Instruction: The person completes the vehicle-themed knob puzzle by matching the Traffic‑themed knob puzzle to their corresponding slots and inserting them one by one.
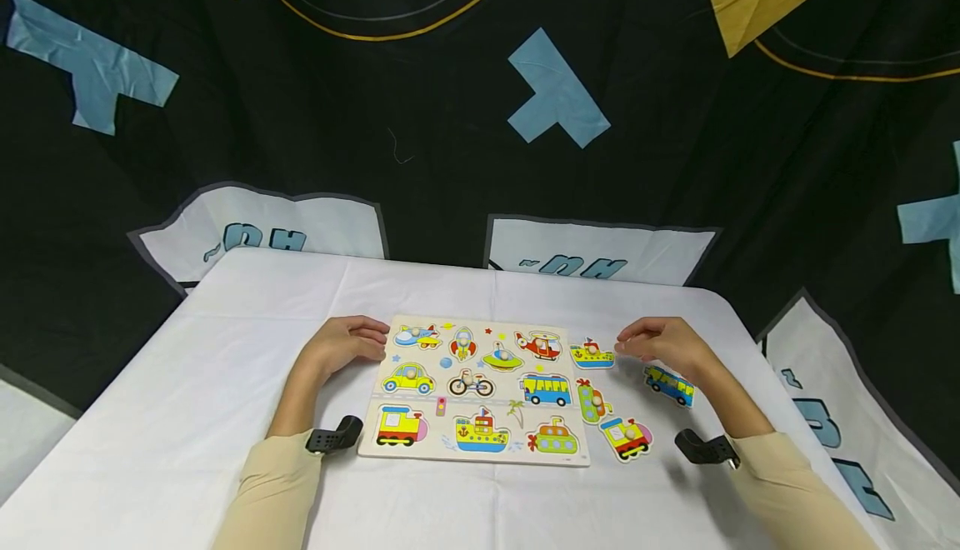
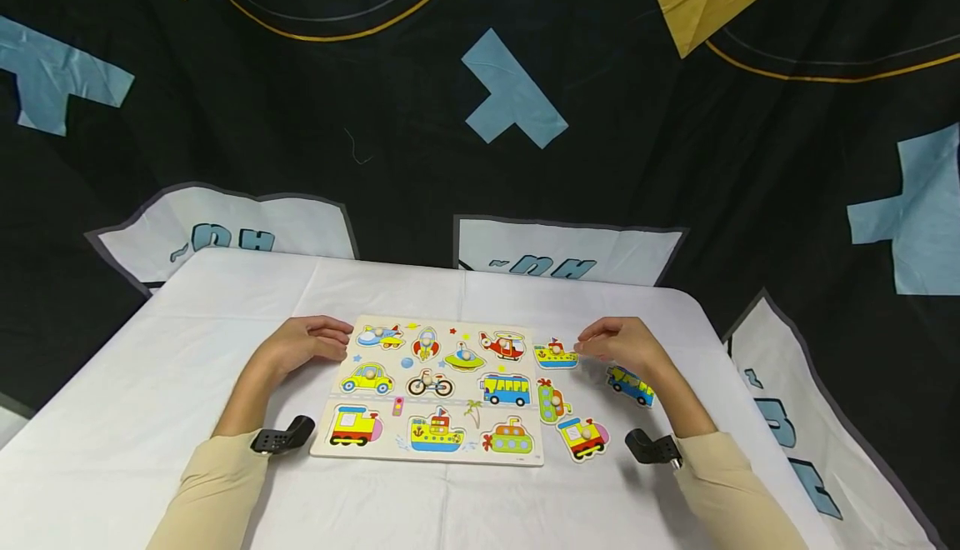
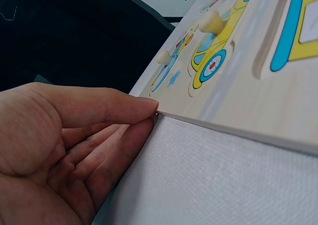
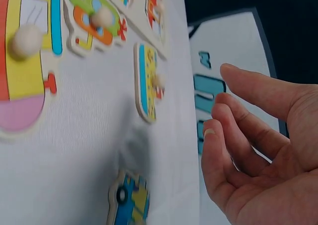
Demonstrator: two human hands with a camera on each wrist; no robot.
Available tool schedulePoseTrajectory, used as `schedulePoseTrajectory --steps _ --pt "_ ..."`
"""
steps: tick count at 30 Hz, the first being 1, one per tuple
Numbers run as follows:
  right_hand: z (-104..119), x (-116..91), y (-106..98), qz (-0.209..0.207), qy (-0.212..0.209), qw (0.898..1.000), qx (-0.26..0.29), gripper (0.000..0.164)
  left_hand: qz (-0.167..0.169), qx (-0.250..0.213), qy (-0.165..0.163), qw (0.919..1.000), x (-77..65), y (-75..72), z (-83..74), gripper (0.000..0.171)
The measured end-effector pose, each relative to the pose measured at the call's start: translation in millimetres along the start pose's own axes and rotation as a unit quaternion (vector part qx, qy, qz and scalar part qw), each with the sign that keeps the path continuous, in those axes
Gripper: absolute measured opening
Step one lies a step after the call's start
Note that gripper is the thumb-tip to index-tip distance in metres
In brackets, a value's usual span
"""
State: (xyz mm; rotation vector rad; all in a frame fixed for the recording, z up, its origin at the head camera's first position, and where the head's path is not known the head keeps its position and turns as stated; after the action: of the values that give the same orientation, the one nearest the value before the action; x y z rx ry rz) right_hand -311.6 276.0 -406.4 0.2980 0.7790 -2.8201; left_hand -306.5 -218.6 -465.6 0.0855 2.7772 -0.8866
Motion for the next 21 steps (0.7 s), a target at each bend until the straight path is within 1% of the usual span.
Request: schedulePoseTrajectory --steps 7,14,21 --pt "-16 -6 -21 0.009 0.002 1.0 0.018 0.043 -0.002 -0.001 -0.005 1.0 -0.3 0.1 -0.1 0.046" --pt "-38 -9 -38 -0.009 0.02 1.0 0.0 0.043 0.001 -0.002 -0.003 1.0 -0.1 0.8 -1.0 0.046" --pt "-54 -13 -46 -0.026 0.04 0.999 -0.014 0.043 -0.001 0.007 -0.004 1.0 -0.2 0.2 -0.8 0.046"
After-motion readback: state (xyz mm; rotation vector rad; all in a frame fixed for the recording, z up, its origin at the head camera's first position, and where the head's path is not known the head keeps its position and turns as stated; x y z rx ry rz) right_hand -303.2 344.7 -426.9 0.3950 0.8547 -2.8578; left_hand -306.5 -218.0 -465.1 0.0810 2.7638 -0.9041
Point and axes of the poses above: each hand's wrist, its own x-axis towards the middle knuckle, its own y-axis out of the palm, z = x × y, the point moved 5 cm from there along x, towards the middle knuckle, and after that the axes turned 10 degrees about x, right-handed, at the moved point
